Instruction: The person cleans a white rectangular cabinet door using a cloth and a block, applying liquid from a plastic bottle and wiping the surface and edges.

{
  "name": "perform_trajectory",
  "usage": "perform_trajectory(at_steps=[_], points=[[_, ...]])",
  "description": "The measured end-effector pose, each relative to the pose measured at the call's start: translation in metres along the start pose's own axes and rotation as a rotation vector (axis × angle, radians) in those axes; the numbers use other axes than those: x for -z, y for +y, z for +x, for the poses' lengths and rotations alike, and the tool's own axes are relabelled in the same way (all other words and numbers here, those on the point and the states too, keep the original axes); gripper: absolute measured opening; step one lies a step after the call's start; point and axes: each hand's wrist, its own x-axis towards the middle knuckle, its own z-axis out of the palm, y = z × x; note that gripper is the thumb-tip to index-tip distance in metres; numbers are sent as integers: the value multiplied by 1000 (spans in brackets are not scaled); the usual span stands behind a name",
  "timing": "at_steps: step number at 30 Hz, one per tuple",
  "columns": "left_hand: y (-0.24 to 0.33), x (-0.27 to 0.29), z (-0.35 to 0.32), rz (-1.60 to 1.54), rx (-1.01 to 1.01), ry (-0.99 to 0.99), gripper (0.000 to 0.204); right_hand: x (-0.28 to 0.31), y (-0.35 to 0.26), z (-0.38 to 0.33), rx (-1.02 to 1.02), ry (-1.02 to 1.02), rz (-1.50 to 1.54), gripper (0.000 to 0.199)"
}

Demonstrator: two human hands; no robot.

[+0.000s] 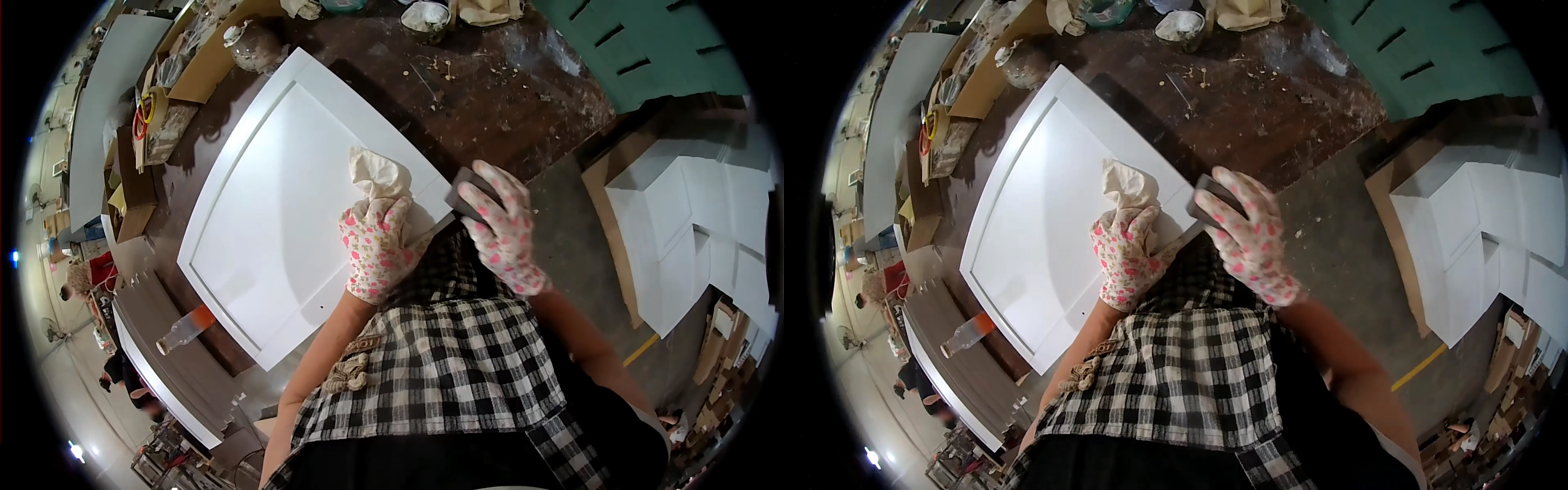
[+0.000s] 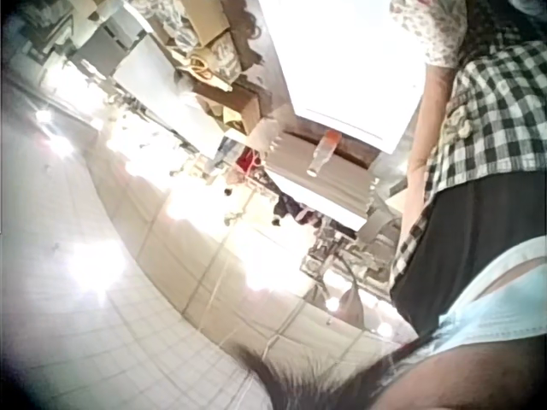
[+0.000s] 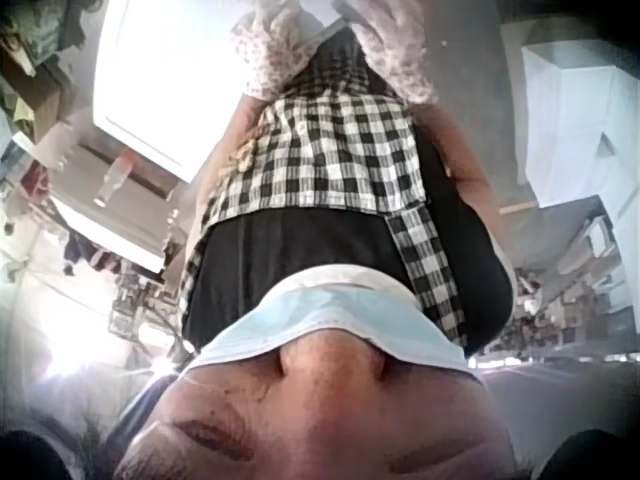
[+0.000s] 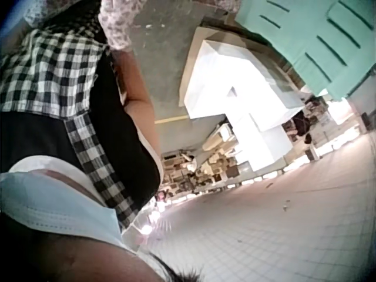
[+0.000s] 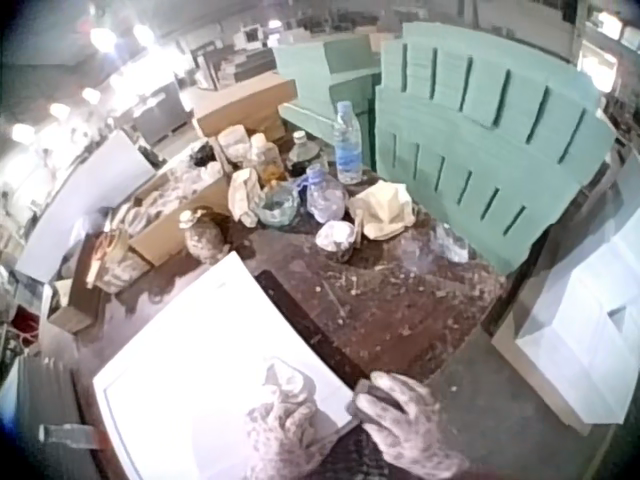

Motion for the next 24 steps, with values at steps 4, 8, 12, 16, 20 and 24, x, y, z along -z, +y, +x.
perform_trajectory(at_steps=[4,8,12,16,20,24], points=[[1,-1,2,3,-13,40,59,-20,-7,-43,-15,-172,24,50],[-3,-3,-1,27,-18,40,58,16,9,-33,25,-199,-80,38],[0,-2,1,12,14,0,58,14,34,21,118,-462,185,46],[0,-1,0,23,5,15,55,-46,60,100,245,-523,283,46],[2,1,1,10,10,-8,63,-139,81,192,220,-452,399,41],[5,-2,4,-14,-27,28,65,-200,90,270,183,-391,456,42]])
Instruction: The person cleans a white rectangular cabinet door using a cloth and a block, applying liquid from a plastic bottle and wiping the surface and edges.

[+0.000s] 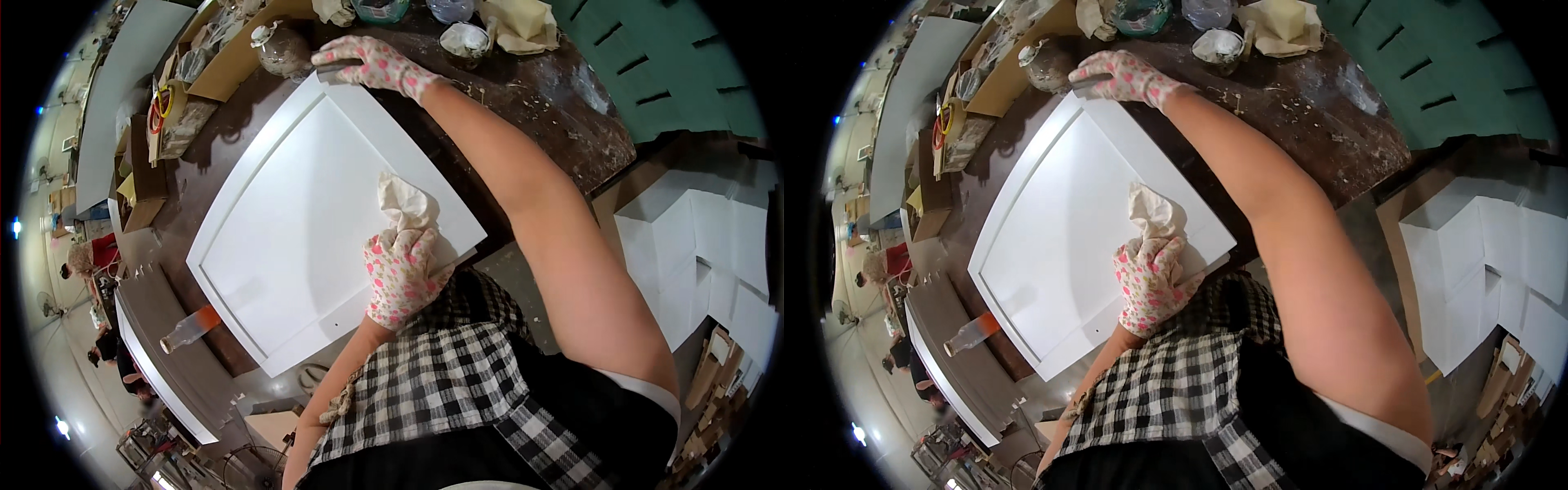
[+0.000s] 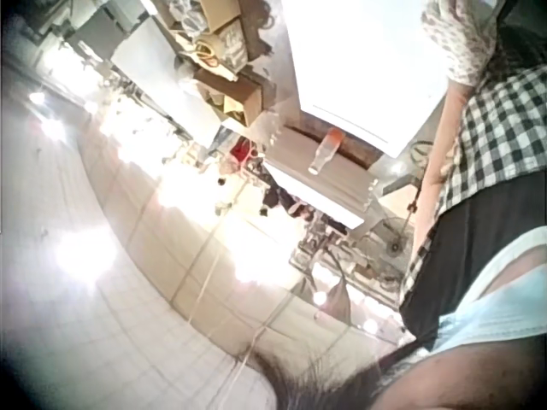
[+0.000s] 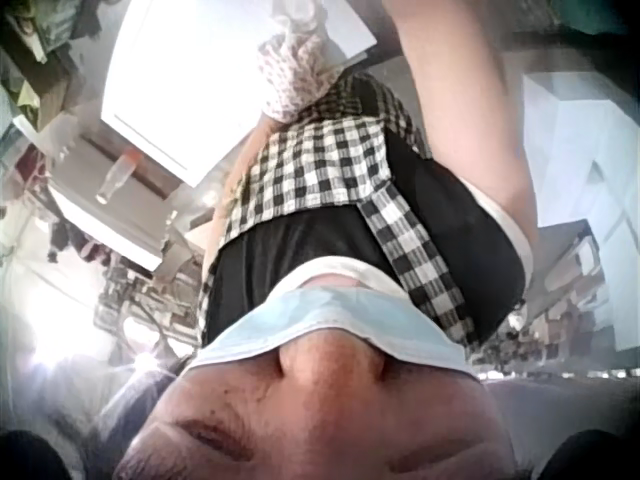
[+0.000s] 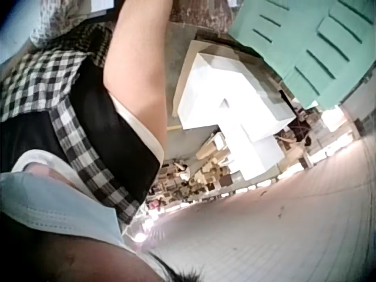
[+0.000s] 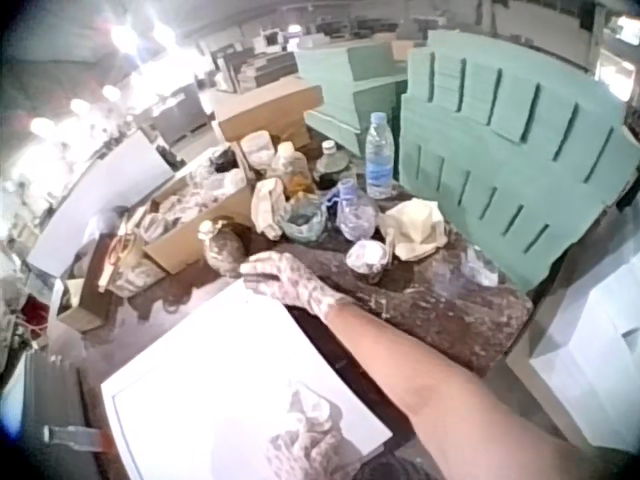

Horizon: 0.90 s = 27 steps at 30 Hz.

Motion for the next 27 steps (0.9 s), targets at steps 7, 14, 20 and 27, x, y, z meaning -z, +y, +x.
perform_trajectory(at_steps=[7,14,20,27], points=[[0,4,-2,-14,17,11,68,18,-42,-102,96,-48,-58,42],[-7,-2,-5,-46,21,-3,61,23,-178,-289,-176,116,-423,49],[-37,0,-18,-90,-105,-60,58,-18,-192,-301,-236,390,-478,43],[-207,108,-163,64,426,397,35,1,-158,-284,-135,379,-632,53]])
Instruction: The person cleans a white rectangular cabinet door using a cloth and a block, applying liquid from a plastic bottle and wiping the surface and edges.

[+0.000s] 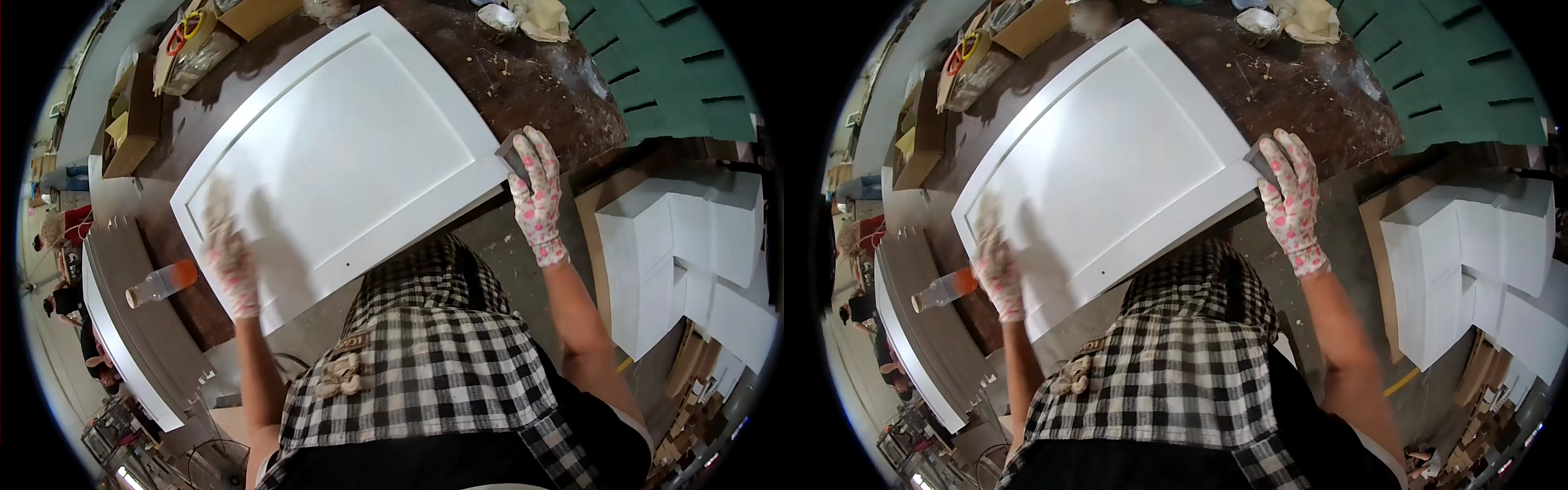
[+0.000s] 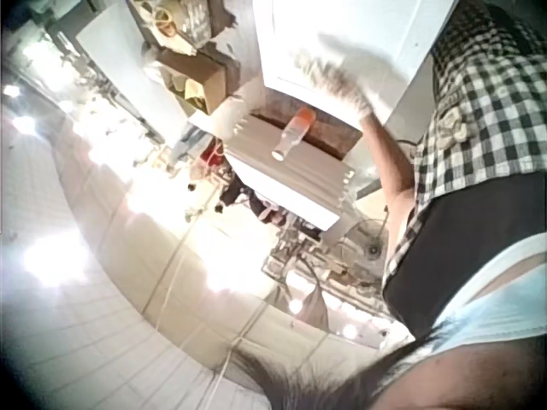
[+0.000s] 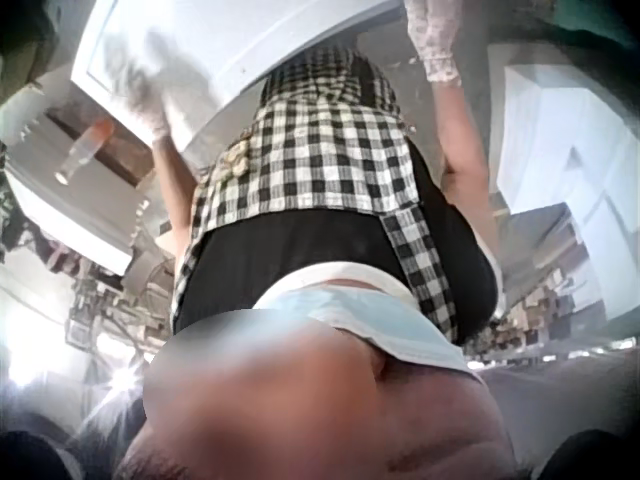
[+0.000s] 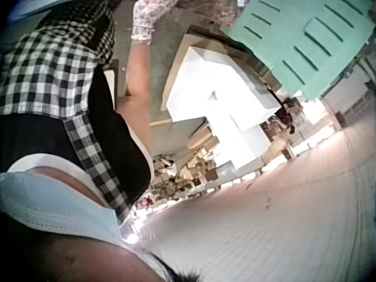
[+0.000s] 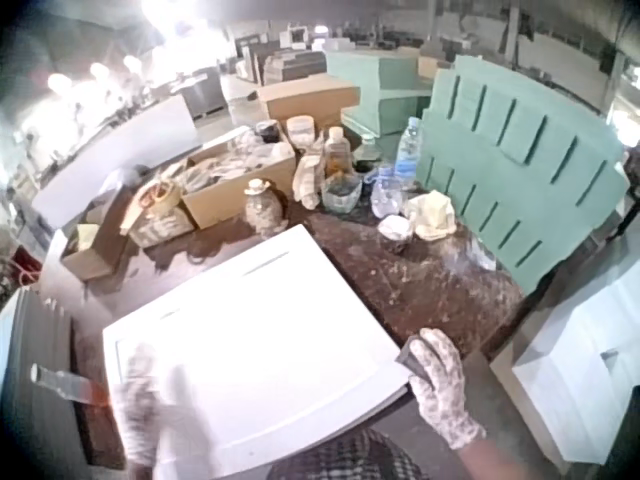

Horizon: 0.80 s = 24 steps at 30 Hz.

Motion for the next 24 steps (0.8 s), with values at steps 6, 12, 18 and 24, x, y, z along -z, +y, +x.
perform_trajectory(at_steps=[6,12,18,24], points=[[-112,32,-72,4,83,196,37,-37,-58,-31,58,-42,-220,59],[-103,34,-67,-82,53,101,35,-137,-219,-96,320,-125,-41,17],[-129,40,-69,-152,-90,190,28,-98,-189,-90,328,-141,-284,52],[-145,37,-83,-237,-90,159,33,-213,-348,-140,577,-382,164,50]])
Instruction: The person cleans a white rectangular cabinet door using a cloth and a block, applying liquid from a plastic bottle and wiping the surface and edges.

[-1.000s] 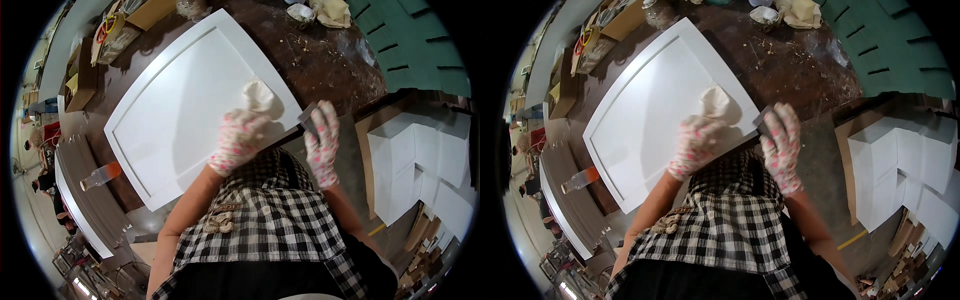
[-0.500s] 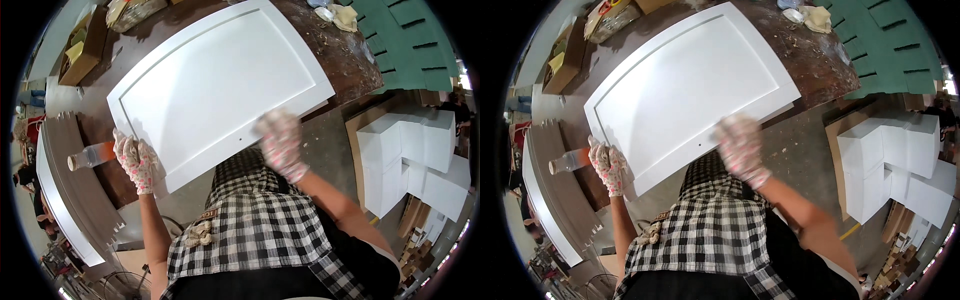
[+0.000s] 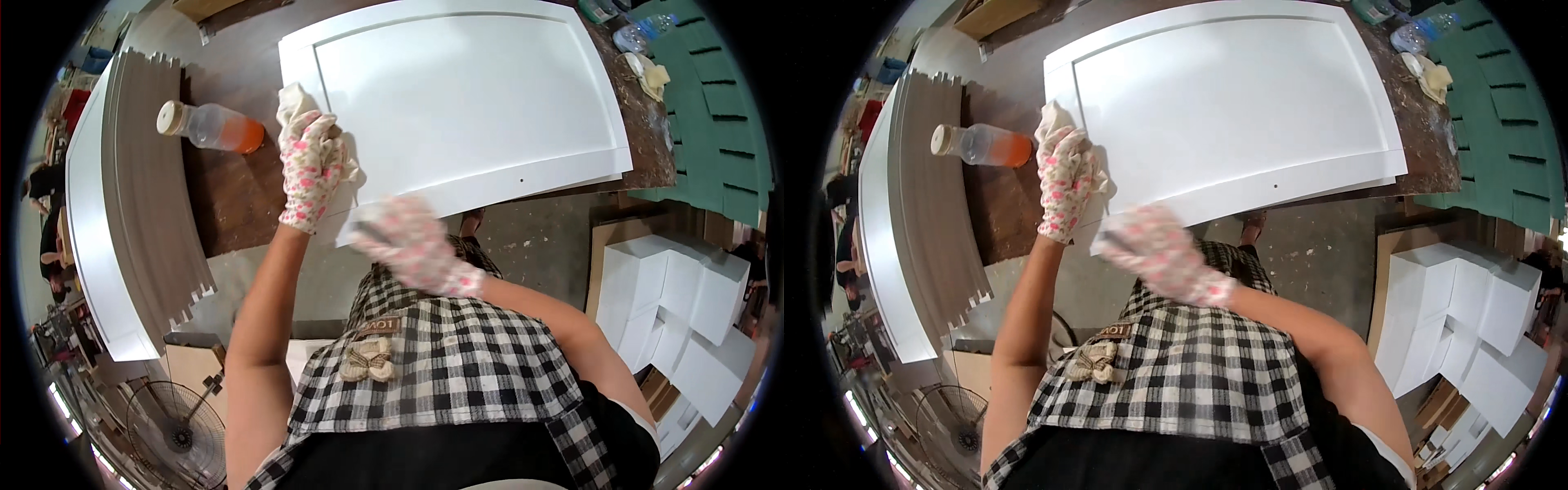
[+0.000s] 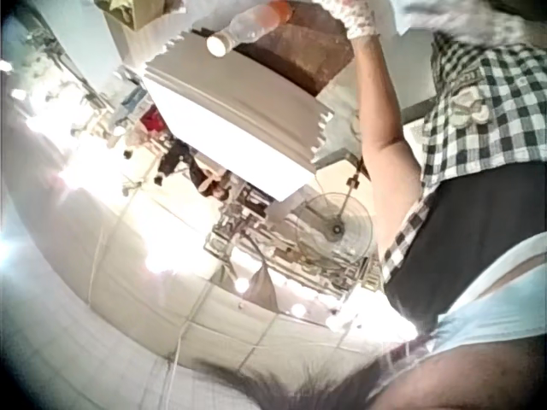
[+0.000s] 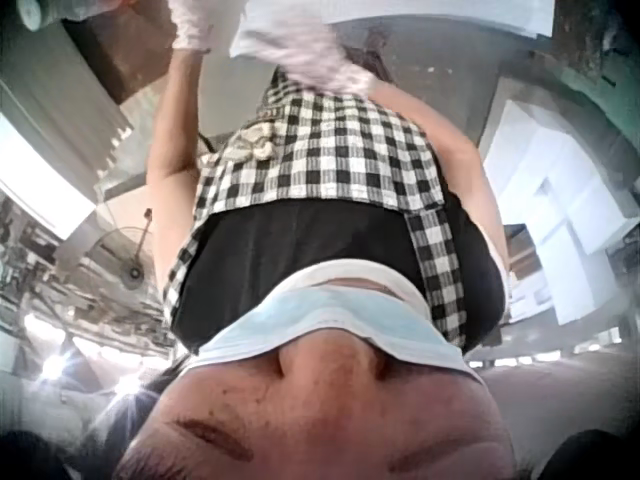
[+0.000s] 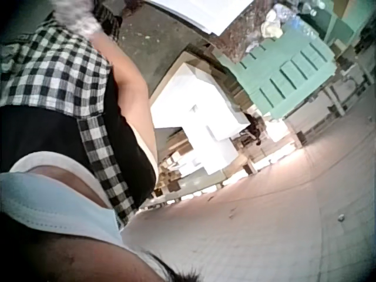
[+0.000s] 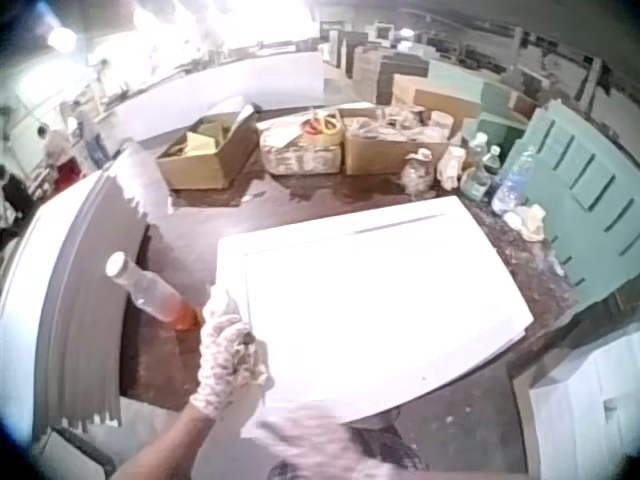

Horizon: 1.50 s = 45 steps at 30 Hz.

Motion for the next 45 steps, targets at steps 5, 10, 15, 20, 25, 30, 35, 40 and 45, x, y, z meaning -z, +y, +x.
perform_trajectory(at_steps=[5,10,15,20,25,30,35,40,45], points=[[-5,7,3,44,-136,-113,42,-9,-26,38,211,-143,71,43],[4,1,8,-827,735,-96,37,32,63,-27,-137,127,-231,40],[-17,1,-2,-666,607,-97,37,138,192,-124,-479,246,-790,56],[25,30,13,-741,891,-107,33,218,266,-139,-1068,546,-566,38],[102,0,-32,70,-35,-514,44,175,218,-11,-422,312,-122,37],[120,-63,-63,96,40,-439,64,75,64,125,96,-449,316,35],[109,-126,-120,-289,166,-309,53,0,-28,138,730,-783,336,35],[135,-78,-65,52,86,-140,22,-30,13,189,646,-696,78,37],[123,-102,-83,-231,42,-162,26,-9,-16,162,784,-747,303,38]])
